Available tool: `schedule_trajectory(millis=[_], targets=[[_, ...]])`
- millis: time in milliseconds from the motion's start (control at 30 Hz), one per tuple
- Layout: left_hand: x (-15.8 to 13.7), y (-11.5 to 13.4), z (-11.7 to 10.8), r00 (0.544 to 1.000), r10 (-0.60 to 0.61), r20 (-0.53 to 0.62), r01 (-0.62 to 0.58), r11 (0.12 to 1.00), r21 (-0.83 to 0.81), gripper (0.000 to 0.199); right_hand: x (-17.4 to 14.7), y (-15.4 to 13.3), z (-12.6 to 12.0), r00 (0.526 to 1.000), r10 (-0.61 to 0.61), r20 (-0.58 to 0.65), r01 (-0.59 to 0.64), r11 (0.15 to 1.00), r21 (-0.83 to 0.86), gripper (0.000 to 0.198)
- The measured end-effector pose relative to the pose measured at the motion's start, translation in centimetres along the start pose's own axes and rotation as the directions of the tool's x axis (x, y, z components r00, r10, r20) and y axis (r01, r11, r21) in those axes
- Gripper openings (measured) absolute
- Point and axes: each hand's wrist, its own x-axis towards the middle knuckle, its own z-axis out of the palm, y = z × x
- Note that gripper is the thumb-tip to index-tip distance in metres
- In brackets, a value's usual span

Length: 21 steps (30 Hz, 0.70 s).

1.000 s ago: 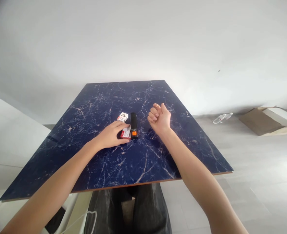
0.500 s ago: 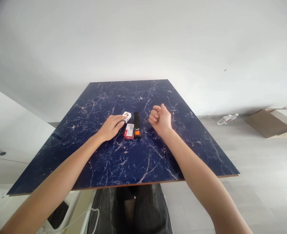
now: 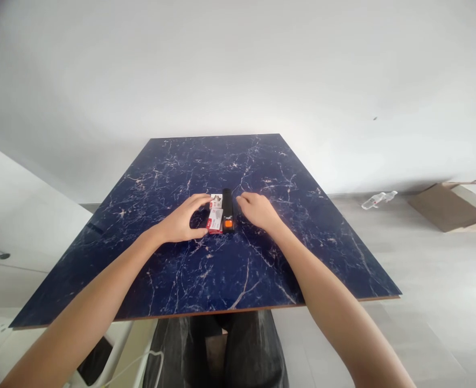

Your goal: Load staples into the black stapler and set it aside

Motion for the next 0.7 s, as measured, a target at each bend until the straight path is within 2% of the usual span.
schedule_trajectory(millis=[67, 167, 367, 567, 700], targets=[[-0.2, -0.1, 0.2, 0.999, -0.018, 0.028, 0.017, 1.000, 0.025, 0.087, -0.2, 0.0, 0.1, 0.997, -0.048, 0.055, 0.060, 0.967, -0.246, 0.032], [-0.3, -0.2, 0.7, 0.999, -0.029, 0.041, 0.025, 0.996, 0.090, 0.081, -0.4, 0.0, 0.6, 0.988, -0.066, 0.136, 0.116, 0.909, -0.400, 0.028], [-0.1, 0.0, 1.3, 1.000, -0.019, 0.023, 0.017, 0.997, 0.079, 0.074, -0.7, -0.1, 0.8, 0.981, -0.085, 0.172, 0.158, 0.866, -0.475, 0.030], [0.4, 1.4, 2.4, 0.996, -0.010, -0.088, 0.023, 0.988, 0.152, 0.075, -1.2, -0.7, 0.5, 0.966, -0.140, 0.218, 0.236, 0.824, -0.515, 0.028], [0.5, 2.0, 2.9, 0.995, -0.010, -0.097, 0.024, 0.988, 0.151, 0.080, -1.5, -1.0, 0.6, 0.969, -0.111, 0.219, 0.214, 0.820, -0.531, 0.027]])
